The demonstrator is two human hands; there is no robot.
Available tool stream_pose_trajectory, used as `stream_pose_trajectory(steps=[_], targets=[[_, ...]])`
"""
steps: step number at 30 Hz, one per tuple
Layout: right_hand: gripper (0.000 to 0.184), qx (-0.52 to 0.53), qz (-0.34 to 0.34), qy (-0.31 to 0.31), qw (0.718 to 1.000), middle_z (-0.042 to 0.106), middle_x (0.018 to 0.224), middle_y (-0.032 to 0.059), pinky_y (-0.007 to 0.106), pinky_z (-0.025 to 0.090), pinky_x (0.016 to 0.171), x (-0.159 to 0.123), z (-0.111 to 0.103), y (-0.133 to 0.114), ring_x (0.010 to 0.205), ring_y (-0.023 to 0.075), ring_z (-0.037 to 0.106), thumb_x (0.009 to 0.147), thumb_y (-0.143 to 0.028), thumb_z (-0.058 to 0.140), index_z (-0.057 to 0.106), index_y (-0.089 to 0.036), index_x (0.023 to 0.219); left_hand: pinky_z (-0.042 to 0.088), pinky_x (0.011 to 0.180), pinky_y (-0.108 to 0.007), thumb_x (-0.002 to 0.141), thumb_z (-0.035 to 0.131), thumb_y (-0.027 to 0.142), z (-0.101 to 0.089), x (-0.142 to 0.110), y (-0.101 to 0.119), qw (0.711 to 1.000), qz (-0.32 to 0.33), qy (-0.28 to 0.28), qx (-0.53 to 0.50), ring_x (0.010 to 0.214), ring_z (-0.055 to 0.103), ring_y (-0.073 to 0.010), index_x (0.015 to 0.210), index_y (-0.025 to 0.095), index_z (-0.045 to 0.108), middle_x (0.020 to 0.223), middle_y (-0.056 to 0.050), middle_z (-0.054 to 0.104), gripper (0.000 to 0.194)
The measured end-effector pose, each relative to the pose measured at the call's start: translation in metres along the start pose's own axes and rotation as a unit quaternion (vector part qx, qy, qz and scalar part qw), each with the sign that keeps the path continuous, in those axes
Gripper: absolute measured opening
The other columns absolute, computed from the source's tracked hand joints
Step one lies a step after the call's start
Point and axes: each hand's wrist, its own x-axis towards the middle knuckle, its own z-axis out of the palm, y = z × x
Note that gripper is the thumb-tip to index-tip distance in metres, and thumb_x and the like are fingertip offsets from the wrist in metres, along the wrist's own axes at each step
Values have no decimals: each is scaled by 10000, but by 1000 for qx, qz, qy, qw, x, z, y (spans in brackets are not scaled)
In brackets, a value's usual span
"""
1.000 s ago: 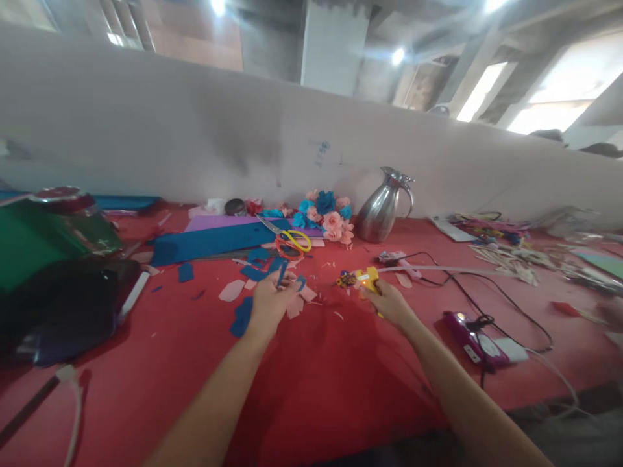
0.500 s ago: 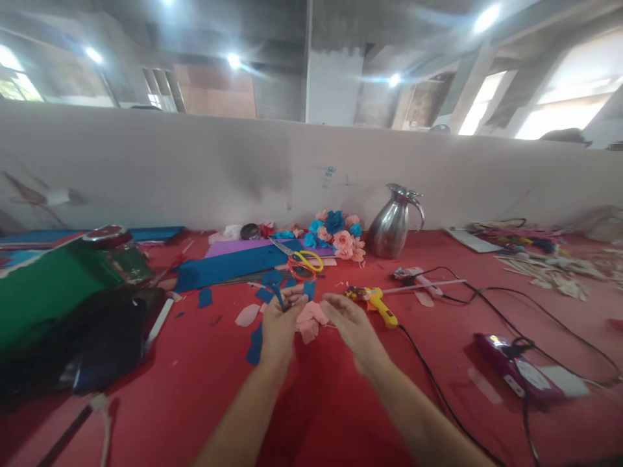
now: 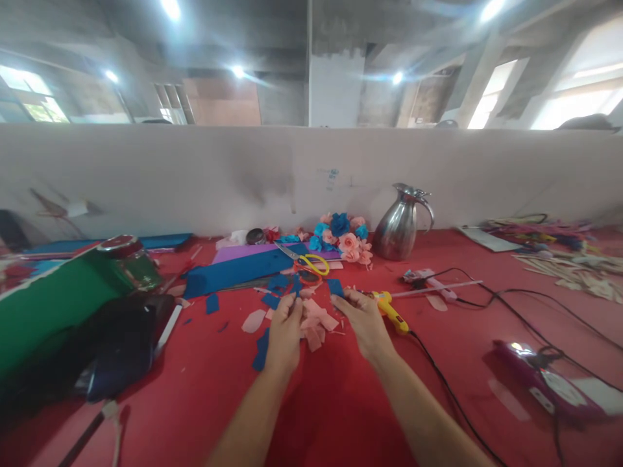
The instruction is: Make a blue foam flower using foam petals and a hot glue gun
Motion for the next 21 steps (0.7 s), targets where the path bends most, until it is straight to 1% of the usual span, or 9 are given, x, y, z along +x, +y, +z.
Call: stream_pose_trajectory(steps=[3, 6, 8, 11, 13, 16, 21], targets=[[235, -29, -2, -16, 999, 554, 605, -33, 262, 319, 597, 0, -8, -6, 597, 117, 437, 641, -396, 718, 665, -170, 672, 361, 562, -197, 736, 684, 371, 0, 1, 1, 998, -31, -47, -18, 593, 436, -86, 768, 150, 633, 633, 25, 520, 229], [228, -53, -19, -19, 998, 478, 559, -51, 258, 291, 561, 0, -10, -11, 566, 110, 390, 656, -397, 679, 611, -181, 628, 373, 564, -171, 689, 736, 349, 3, -1, 6, 994, -66, -67, -57, 592, 458, -72, 746, 149, 624, 647, 17, 559, 237], [209, -64, -20, -24, 997, 450, 544, -54, 256, 284, 547, -1, -10, -13, 560, 110, 379, 662, -376, 649, 576, -187, 608, 386, 561, -161, 653, 771, 319, 4, -1, 8, 990, -82, -70, -88, 580, 475, -67, 763, 163, 616, 648, 19, 585, 246], [187, -69, 2, -45, 997, 448, 535, -51, 254, 292, 547, -2, -7, -15, 560, 112, 388, 662, -348, 606, 540, -189, 587, 402, 546, -153, 609, 803, 275, 2, 0, 8, 986, -102, -64, -118, 563, 495, -62, 759, 174, 606, 657, 18, 611, 267], [184, -68, 18, -54, 996, 449, 529, -52, 254, 294, 546, -3, -6, -16, 553, 110, 394, 651, -344, 588, 526, -190, 571, 418, 556, -148, 592, 813, 247, 0, 2, 6, 983, -116, -61, -128, 573, 511, -55, 753, 169, 608, 703, 10, 629, 272], [175, -70, 34, -54, 996, 454, 520, -53, 254, 296, 540, -4, -5, -16, 541, 110, 405, 636, -347, 573, 531, -193, 564, 439, 577, -150, 599, 807, 217, -3, 3, 5, 981, -124, -65, -132, 598, 534, -53, 774, 164, 621, 749, 8, 633, 261], [162, -81, 37, -50, 995, 445, 499, -56, 249, 283, 524, -4, -4, -15, 523, 104, 390, 624, -321, 550, 504, -197, 531, 449, 589, -155, 596, 810, 231, -1, 3, 5, 984, -120, -62, -118, 609, 553, -60, 730, 161, 612, 697, 20, 605, 249]])
